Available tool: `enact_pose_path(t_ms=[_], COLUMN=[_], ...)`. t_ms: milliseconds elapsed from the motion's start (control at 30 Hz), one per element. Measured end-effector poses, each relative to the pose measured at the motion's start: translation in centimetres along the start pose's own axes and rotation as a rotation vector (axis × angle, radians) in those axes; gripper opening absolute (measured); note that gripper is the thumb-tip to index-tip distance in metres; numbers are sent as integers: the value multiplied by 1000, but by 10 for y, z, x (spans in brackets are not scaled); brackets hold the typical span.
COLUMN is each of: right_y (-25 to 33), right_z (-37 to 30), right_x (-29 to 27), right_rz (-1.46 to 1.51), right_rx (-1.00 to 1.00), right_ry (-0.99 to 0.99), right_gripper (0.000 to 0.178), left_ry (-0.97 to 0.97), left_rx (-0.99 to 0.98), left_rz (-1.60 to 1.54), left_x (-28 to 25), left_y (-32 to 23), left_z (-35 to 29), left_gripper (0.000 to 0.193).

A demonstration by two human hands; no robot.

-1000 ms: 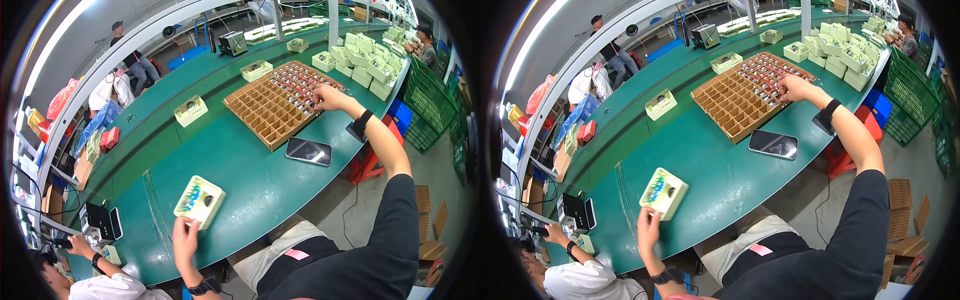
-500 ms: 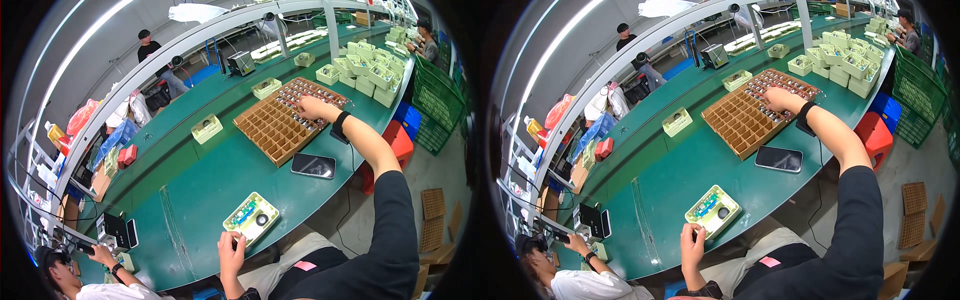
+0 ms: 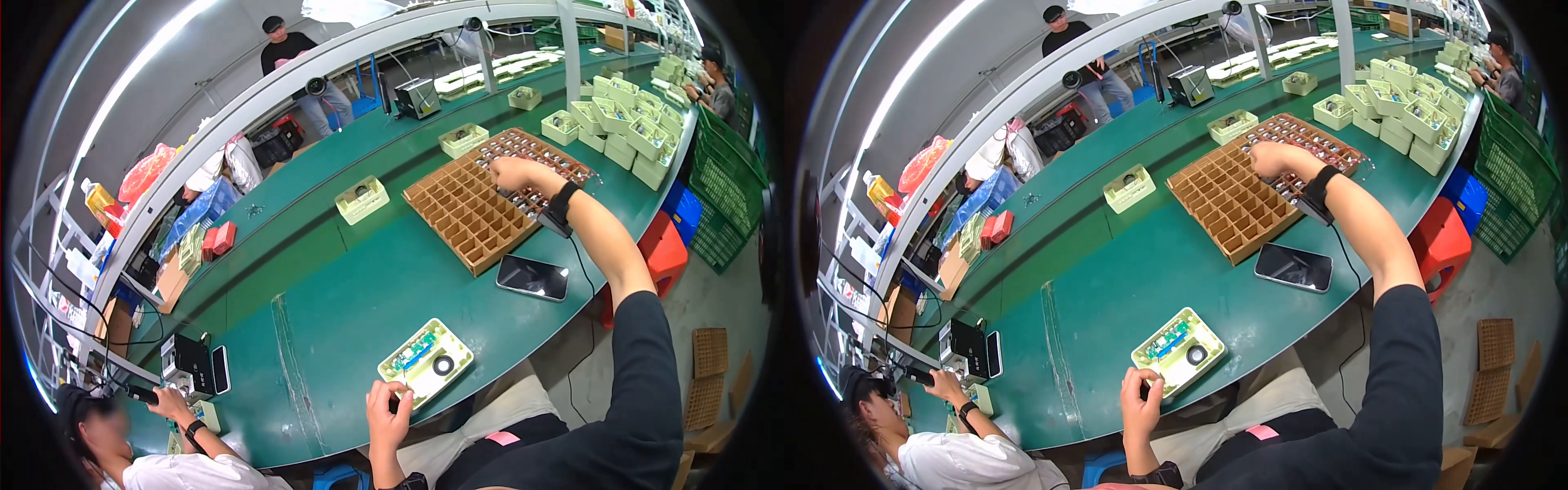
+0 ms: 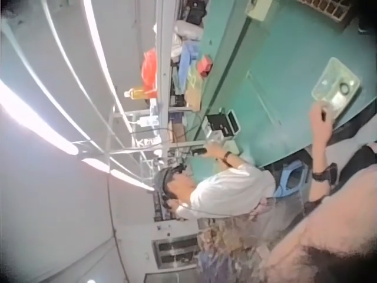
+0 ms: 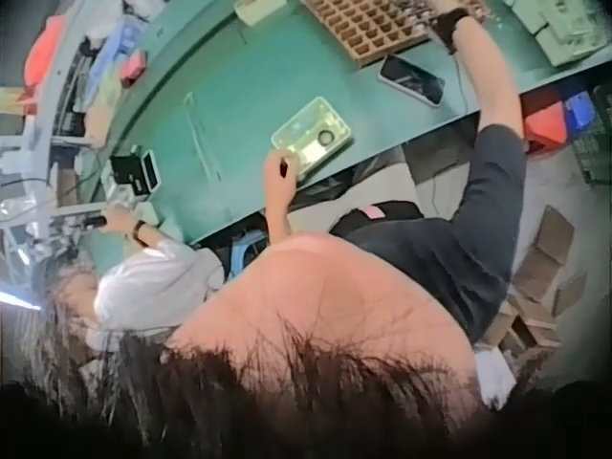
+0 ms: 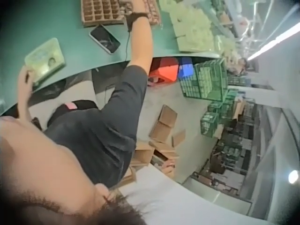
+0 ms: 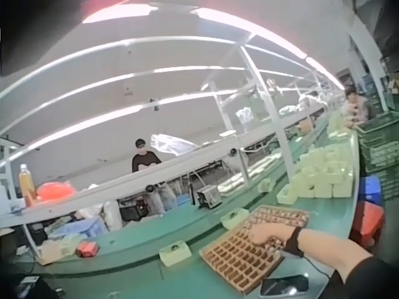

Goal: The person picks up a speaker from a tray, places it into a plastic housing, and presses it down by hand. They then position the speaker's wires and a circuit board into the housing, repeating this process for multiple units.

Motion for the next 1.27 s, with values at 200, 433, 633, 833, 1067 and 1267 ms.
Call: enact_pose_path(t_ms=[200,433,633,833,1067,1267], right_y=[92,227,243,249,247,244], right_z=[-68,-213,-266,-255,-260,-262], right_x=[18,113,162,205,212,195], right_rz=[1028,1535,1803,2084,1898,1833], right_rx=[-332,-327,-249,-169,-146,-345], right_ry=[193,719,861,608,390,91], right_gripper=[18,30,30,22,42,44], left_ry=[-2,-185,63,-86,-167,-71], left_rx=[-199,130,260,-142,-197,-160], left_rz=[-102,-55,-311,-494,-548,-540], left_x=[-4,-38,-23,-8,-3,0], left_y=[10,-75,-67,-36,-43,-49], left_z=[-11,41,19,-11,-15,-11], left_gripper=[34,61,49,47,70,84])
Point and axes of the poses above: each hand's wrist, its own z-axis towards the middle knuckle, its own x-axis out of the palm, y = z × x, the point moved 7 cm from there along z, towards the middle knuckle, and after that the axes turned 11 degrees about z, right-handed, at the moved point
